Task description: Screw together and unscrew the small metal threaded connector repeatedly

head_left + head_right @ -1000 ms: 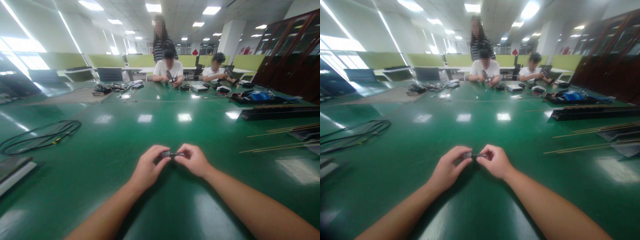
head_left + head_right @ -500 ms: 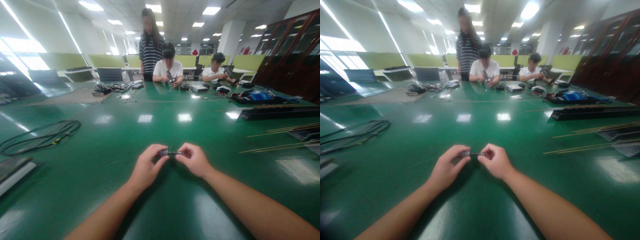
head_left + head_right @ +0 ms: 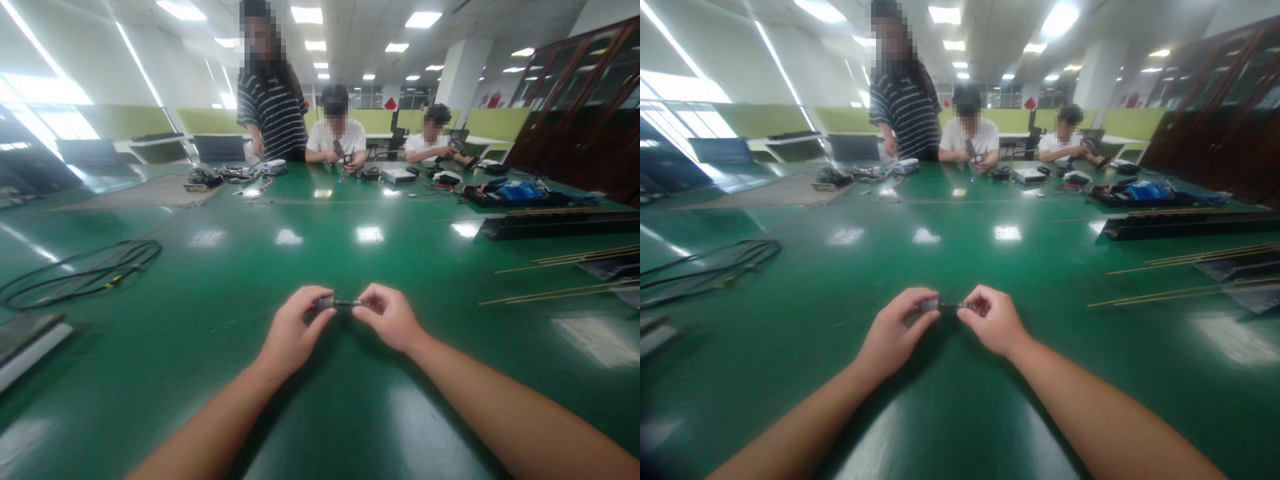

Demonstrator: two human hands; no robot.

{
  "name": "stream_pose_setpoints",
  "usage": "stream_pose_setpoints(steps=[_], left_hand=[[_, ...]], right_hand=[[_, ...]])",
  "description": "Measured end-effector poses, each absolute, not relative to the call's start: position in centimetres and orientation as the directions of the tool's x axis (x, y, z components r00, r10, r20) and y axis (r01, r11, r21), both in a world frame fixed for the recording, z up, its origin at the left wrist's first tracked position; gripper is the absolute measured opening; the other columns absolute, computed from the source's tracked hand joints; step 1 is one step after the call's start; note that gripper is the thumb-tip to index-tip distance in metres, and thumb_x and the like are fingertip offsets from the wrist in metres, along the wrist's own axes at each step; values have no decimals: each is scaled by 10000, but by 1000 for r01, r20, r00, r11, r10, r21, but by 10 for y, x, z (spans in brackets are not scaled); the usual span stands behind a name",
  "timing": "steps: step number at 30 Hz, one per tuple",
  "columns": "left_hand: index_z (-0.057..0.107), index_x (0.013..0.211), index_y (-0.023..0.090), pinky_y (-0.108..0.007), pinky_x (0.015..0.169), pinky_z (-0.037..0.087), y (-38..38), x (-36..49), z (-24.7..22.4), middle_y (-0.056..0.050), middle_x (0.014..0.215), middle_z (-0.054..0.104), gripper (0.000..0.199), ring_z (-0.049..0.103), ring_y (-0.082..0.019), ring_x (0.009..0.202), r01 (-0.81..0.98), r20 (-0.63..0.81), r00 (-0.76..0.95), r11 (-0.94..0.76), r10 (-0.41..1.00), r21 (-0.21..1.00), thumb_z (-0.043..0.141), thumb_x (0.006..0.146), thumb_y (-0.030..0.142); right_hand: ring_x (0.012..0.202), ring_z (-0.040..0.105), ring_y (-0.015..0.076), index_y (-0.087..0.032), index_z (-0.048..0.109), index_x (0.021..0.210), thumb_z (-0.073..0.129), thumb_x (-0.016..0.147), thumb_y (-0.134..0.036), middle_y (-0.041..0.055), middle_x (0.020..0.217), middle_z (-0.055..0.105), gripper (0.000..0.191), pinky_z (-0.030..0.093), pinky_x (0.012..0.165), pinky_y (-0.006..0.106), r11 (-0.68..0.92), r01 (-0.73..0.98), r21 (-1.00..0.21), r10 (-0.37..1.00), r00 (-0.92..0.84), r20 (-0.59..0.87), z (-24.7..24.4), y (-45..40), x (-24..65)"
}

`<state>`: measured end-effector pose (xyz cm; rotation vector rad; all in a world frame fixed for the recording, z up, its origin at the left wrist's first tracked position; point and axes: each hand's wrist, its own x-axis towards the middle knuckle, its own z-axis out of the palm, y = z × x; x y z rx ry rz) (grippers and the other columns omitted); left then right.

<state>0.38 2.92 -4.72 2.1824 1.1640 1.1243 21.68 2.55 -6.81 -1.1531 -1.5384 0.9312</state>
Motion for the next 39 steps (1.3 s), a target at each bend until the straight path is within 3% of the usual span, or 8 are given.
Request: stream_pose_setpoints(steps=[39], left_hand=[[639, 1114, 229, -356, 892, 579, 30, 2, -47, -62, 1120, 644, 225, 640, -192, 1002, 468, 451, 304, -544, 839, 697, 612, 904, 307]], right_hand=[[560, 525, 132, -182, 600, 738, 705, 735, -293, -15, 630, 589, 153, 410, 543, 250, 196, 141, -970, 977, -116, 180, -70, 28, 220]])
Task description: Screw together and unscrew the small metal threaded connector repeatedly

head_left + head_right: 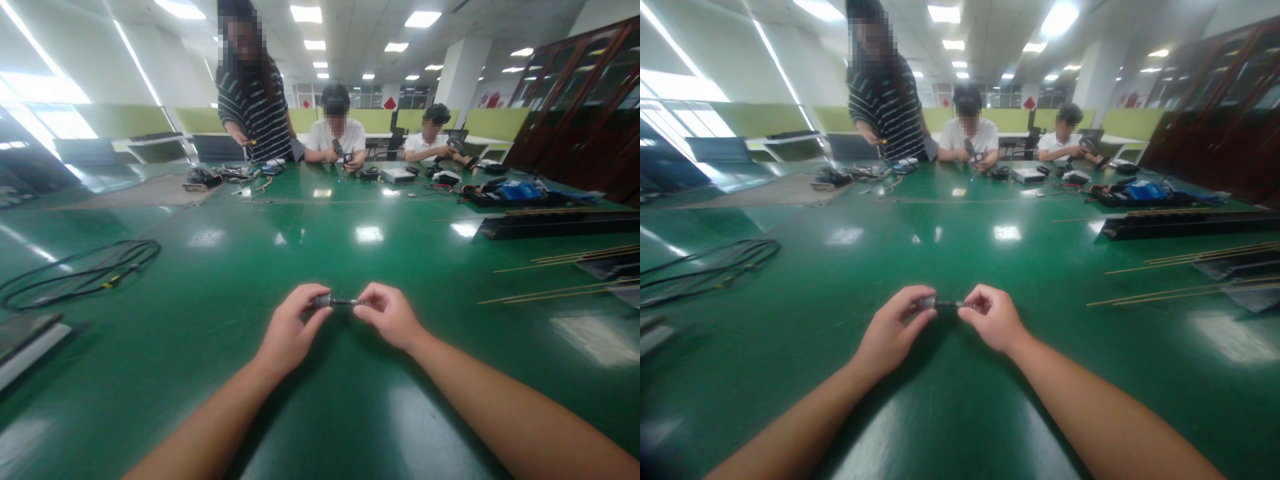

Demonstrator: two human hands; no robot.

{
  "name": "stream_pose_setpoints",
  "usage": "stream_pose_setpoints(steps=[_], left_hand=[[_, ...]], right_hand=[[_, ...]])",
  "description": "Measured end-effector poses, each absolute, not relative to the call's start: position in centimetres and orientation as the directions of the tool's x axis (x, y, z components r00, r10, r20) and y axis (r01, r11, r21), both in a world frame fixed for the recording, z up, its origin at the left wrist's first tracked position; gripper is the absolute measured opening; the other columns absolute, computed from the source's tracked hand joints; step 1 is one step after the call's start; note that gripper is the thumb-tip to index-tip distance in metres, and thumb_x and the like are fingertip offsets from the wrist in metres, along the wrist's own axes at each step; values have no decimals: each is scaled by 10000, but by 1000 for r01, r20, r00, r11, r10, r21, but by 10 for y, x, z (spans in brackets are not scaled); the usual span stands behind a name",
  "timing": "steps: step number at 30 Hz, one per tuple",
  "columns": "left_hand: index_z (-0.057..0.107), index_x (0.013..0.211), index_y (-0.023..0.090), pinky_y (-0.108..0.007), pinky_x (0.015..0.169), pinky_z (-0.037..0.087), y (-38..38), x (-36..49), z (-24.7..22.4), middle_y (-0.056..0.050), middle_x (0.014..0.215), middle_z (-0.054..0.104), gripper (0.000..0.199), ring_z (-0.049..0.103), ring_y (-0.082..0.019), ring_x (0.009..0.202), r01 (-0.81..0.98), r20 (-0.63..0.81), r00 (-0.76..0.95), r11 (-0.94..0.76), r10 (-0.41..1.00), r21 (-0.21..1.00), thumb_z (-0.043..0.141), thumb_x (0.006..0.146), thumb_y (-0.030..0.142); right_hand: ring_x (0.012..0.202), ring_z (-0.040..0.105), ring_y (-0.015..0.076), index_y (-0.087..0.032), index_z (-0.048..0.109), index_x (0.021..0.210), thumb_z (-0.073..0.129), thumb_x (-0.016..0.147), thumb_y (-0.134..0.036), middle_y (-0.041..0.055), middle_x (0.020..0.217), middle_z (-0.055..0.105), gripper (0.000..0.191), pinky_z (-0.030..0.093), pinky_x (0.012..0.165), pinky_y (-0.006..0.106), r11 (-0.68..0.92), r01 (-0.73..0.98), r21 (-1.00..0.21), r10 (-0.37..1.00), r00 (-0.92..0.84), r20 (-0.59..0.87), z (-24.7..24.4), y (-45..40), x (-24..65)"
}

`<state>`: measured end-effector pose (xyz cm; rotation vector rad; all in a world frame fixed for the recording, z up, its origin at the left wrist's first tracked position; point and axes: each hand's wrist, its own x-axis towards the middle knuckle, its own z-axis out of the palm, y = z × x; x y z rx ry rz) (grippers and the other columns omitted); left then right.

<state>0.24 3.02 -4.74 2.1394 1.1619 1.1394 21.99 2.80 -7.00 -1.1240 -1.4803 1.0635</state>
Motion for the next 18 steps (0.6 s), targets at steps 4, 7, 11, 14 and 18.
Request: stream_pose_setpoints(steps=[4, 7, 11, 14, 18], left_hand=[[638, 1107, 222, -363, 890, 580, 30, 2, -47, -62, 1112, 644, 221, 640, -194, 1002, 463, 452, 297, -541, 841, 702, 609, 904, 303], [638, 1105, 229, -353, 893, 575, 30, 3, -46, -51, 1107, 646, 218, 640, -186, 998, 455, 446, 301, -538, 843, 710, 617, 901, 302], [645, 1094, 229, -339, 889, 567, 30, 3, -44, -44, 1094, 654, 217, 639, -183, 988, 459, 437, 280, -519, 855, 721, 628, 892, 309], [648, 1094, 217, -349, 895, 552, 31, 2, -43, -51, 1091, 659, 240, 640, -194, 984, 449, 417, 236, -479, 878, 754, 629, 886, 336], [645, 1105, 199, -323, 863, 520, 34, 0, -42, -55, 1051, 676, 317, 646, -192, 918, 436, 326, 133, -351, 936, 829, 654, 862, 402]], right_hand=[[558, 526, 132, -180, 599, 748, 708, 734, -290, -15, 627, 588, 155, 407, 538, 250, 182, 134, -974, 979, -118, 166, -70, 28, 220], [556, 524, 130, -179, 599, 745, 710, 729, -293, -16, 626, 588, 160, 403, 537, 249, 180, 127, -975, 979, -119, 165, -69, 28, 220], [533, 515, 125, -177, 595, 729, 711, 724, -293, -19, 609, 584, 165, 394, 521, 248, 181, 85, -980, 979, -105, 172, -67, 28, 220], [506, 510, 116, -178, 586, 720, 717, 719, -286, -28, 589, 576, 169, 396, 507, 242, 180, 26, -983, 980, -88, 177, -65, 27, 220], [484, 516, 105, -172, 582, 691, 699, 757, -332, -28, 567, 575, 209, 407, 495, 228, 166, -43, -985, 985, -39, 168, -65, 29, 220]])
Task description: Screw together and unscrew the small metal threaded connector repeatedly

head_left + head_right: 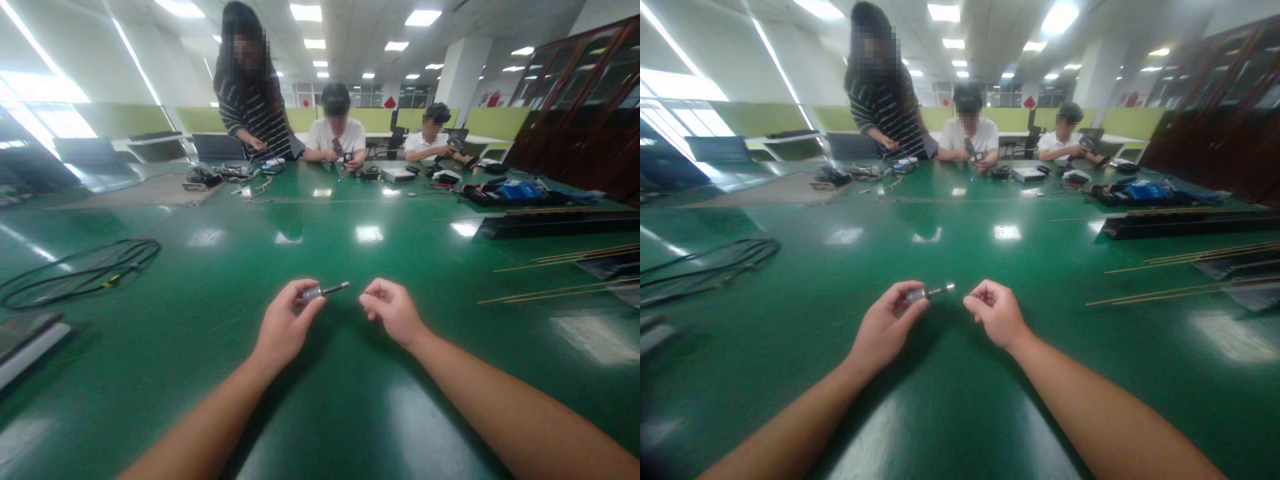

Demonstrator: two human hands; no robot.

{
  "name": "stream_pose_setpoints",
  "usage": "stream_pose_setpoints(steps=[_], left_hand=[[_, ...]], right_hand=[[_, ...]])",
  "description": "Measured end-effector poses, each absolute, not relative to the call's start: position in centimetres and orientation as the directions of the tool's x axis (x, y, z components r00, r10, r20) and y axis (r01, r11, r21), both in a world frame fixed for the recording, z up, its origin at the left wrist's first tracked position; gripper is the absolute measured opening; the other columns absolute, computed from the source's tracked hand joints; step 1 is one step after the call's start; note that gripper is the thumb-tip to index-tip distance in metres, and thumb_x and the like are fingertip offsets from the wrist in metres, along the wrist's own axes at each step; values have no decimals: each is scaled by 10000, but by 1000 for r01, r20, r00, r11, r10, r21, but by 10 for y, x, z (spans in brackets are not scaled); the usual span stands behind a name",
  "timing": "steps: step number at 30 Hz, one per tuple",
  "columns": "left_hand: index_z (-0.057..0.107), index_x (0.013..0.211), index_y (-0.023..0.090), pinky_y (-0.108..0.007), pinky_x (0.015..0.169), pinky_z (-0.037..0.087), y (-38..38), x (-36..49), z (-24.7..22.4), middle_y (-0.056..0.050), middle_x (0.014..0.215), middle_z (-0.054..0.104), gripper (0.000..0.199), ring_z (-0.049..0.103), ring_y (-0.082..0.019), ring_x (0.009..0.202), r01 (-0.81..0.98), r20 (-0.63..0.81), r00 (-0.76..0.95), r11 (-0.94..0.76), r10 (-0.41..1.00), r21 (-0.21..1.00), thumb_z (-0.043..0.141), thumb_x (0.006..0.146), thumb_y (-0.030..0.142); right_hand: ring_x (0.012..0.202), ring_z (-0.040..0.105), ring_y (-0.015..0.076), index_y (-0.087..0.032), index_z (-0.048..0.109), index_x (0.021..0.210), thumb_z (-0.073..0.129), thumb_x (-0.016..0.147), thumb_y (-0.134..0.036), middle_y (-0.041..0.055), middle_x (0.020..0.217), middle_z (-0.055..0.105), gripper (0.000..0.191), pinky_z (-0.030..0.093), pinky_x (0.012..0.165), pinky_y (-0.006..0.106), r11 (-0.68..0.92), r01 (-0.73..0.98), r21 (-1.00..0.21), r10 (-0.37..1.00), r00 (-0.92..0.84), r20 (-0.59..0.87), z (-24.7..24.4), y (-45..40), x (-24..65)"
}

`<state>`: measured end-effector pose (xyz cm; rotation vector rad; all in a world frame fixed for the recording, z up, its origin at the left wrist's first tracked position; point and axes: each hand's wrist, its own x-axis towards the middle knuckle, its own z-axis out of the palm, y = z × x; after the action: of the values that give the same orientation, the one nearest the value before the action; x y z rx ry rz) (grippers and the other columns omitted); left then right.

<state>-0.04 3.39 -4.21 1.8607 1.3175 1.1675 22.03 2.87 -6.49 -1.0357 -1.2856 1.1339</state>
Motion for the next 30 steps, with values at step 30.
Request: stream_pose_setpoints(steps=[30], left_hand=[[627, 1089, 225, -334, 949, 540, -1, -83, -5, -82, 1157, 710, 669, 662, -243, 1073, 290, 12, -177, 40, 984, 956, 899, 544, 503]], right_hand=[[391, 475, 103, -180, 537, 658, 501, 908, -493, -26, 488, 532, 402, 372, 403, 216, 50, -149, -988, 996, -62, 60, -74, 39, 215]])
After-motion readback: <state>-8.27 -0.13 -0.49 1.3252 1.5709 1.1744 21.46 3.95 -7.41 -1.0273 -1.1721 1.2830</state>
